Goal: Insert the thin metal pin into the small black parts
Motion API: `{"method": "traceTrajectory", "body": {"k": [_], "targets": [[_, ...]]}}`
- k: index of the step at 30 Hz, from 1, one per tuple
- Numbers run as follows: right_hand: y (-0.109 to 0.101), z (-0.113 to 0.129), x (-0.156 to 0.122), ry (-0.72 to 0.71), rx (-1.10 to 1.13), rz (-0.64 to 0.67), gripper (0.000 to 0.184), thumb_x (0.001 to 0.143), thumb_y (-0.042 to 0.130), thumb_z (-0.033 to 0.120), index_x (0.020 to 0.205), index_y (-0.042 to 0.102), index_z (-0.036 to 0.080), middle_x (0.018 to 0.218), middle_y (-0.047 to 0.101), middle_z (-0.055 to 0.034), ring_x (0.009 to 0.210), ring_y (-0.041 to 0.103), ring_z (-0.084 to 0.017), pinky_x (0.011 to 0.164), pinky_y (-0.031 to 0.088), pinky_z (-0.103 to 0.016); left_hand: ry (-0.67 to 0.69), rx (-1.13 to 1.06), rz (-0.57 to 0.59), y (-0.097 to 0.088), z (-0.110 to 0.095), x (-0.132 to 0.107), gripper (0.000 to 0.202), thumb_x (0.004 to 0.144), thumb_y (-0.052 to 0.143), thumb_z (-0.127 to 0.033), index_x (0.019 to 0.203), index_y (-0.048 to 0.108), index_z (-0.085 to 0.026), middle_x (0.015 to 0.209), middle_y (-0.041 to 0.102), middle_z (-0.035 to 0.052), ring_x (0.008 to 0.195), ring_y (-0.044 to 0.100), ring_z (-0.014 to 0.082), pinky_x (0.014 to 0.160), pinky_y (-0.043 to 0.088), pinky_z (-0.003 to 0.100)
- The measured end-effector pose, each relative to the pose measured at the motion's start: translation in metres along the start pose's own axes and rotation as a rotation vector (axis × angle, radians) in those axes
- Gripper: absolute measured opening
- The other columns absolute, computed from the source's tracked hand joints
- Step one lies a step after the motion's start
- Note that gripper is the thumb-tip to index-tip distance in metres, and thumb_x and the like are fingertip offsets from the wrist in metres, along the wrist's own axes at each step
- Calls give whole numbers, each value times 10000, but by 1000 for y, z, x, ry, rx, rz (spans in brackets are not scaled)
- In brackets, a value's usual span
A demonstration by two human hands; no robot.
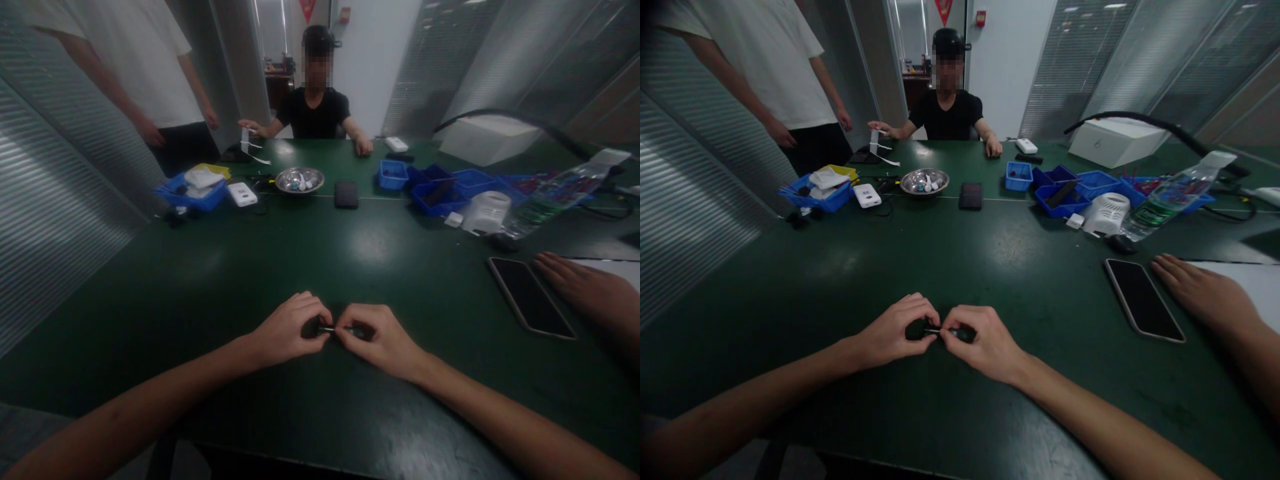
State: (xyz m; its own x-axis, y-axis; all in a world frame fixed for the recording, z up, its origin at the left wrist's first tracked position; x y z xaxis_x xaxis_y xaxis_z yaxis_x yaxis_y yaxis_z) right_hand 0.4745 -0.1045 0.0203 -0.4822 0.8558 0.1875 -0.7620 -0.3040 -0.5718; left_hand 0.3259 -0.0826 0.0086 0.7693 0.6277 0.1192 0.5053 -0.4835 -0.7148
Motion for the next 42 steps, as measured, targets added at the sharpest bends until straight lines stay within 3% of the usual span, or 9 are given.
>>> {"method": "traceTrajectory", "body": {"k": [8,13,16,22,26,31,33,37,42], "targets": [[-15,-21,-5,162,125,-137,200,958,622,302,825,699,174,743,662,-15,658,576,-153,605,419,-266,74,14,64,-6,-5,-24,290,1017,560,-175,1278,662,-250,1204,646,80,1146,573,207,980,480,343],[-16,-26,-7,188,164,-137,194,955,629,313,847,707,172,773,681,-26,663,586,-156,598,430,-269,48,108,58,-23,30,-53,379,1040,473,-149,1341,648,-298,1269,627,76,1151,599,195,964,530,340],[-17,-27,-9,180,157,-139,192,961,631,316,857,708,175,786,686,-26,670,591,-153,603,430,-270,-56,220,-68,-65,77,-69,349,1051,457,-231,1337,649,-287,1305,622,73,1154,615,207,989,533,370],[-16,-27,-9,176,160,-132,196,966,627,313,854,709,174,785,687,-26,676,595,-155,609,436,-275,-392,473,-327,-179,177,-116,405,1023,482,-440,1285,675,-199,1303,657,100,1183,615,271,1032,478,409],[-16,-25,-8,179,158,-127,200,967,627,318,855,709,174,794,691,-28,682,599,-157,614,441,-278,-524,580,-420,-218,210,-151,434,1006,480,-402,1303,662,-143,1306,660,115,1166,611,266,1037,443,378],[-15,-25,-8,183,147,-126,206,967,627,323,854,712,174,798,694,-31,683,597,-157,616,443,-280,-607,617,-435,-231,220,-175,465,995,461,-402,1341,658,-162,1355,640,105,1217,581,263,1061,413,355],[-15,-25,-8,187,147,-126,209,966,627,325,848,708,174,792,690,-30,679,593,-156,615,443,-279,-725,609,-470,-236,224,-186,515,987,476,-459,1376,638,-164,1355,640,109,1198,595,275,1029,433,359],[-13,-27,-8,185,159,-123,211,965,628,332,847,705,175,781,683,-26,666,585,-153,604,440,-274,-1025,588,-497,-244,235,-206,567,881,626,-579,1246,718,-154,1151,720,95,984,663,272,852,491,321],[-13,-27,-8,185,162,-128,203,965,629,329,851,704,179,789,685,-23,683,593,-156,625,450,-275,-1112,563,-500,-244,236,-208,415,853,675,-533,1080,777,-201,1001,739,47,816,656,228,722,475,280]]}}
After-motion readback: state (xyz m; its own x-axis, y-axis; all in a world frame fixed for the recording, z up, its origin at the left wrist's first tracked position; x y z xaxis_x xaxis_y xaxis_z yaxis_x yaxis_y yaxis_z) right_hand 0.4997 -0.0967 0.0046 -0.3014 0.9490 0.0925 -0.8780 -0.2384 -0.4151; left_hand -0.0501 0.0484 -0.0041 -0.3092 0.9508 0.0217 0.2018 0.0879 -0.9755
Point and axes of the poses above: each hand's wrist, its own x-axis towards the middle knuckle, its own y-axis out of the palm, z = x × y, the point moved 7 cm from there along x, towards the middle knuckle
